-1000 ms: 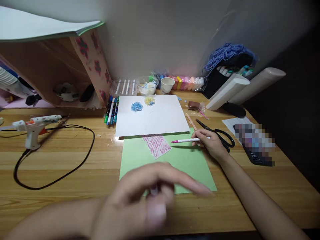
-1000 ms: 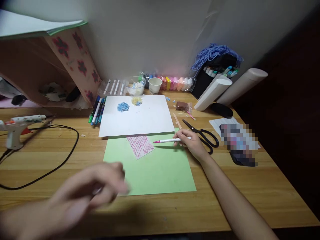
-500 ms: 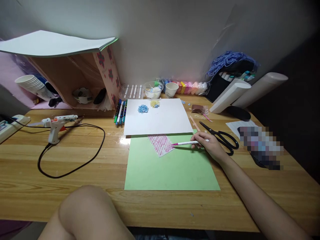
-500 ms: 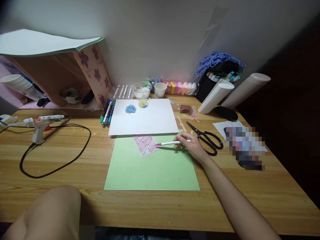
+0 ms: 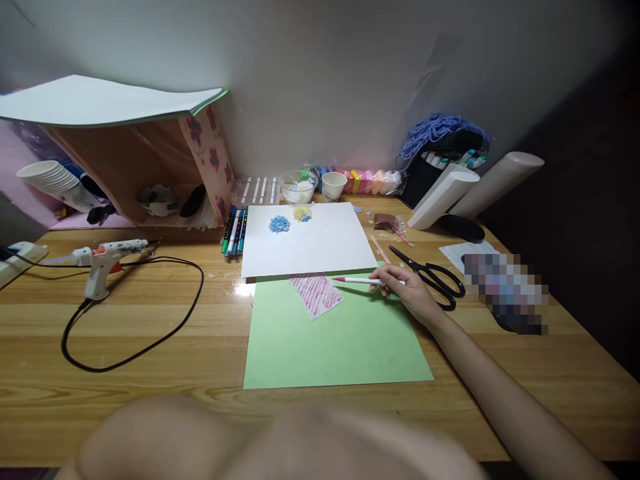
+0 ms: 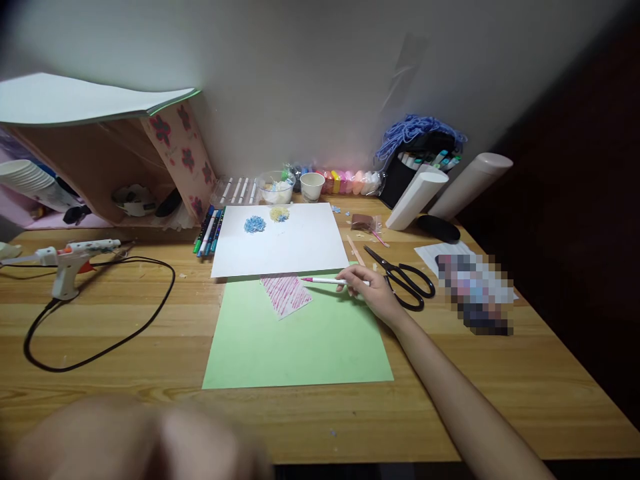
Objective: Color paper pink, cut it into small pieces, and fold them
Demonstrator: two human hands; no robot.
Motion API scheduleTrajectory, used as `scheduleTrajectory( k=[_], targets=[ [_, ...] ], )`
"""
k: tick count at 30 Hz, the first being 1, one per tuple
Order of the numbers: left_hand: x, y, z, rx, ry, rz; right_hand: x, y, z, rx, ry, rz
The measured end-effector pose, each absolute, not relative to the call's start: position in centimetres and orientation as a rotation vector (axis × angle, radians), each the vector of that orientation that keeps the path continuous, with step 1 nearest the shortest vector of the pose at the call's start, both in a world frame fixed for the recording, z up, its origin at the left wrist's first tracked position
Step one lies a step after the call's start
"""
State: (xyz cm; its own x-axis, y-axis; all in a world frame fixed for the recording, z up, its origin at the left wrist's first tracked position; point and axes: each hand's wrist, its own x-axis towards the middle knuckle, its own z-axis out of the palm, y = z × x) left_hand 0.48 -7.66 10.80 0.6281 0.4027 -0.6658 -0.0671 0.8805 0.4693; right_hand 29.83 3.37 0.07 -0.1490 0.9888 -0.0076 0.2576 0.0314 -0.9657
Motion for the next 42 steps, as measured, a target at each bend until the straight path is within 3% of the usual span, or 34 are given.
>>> scheduleTrajectory(
  k=[3, 6, 10, 34, 42],
  targets=[
    [1.7, -3.1, 9.3, 1.028, 0.839, 0.328, 29.8, 3.4, 0.0, -1.335, -1.581, 1.186],
    [1.9, 1.2, 5.5, 2.142, 1.144, 0.505, 29.7, 3.2, 0.0, -1.36, -1.645, 1.237],
    [1.0, 3.5, 1.3, 2.62, 1.256, 0.353, 29.5, 3.0, 0.2, -1.39, -1.697, 1.244],
    [0.6, 3.5, 0.2, 2.623, 1.253, 0.327, 29.7, 2.5, 0.5, -1.507, -1.908, 0.886],
    [0.6, 3.2, 0.3, 2.64, 1.326, 0.338, 28.1, 1.1, 1.0, -1.2, -2.136, 0.938]
  ],
)
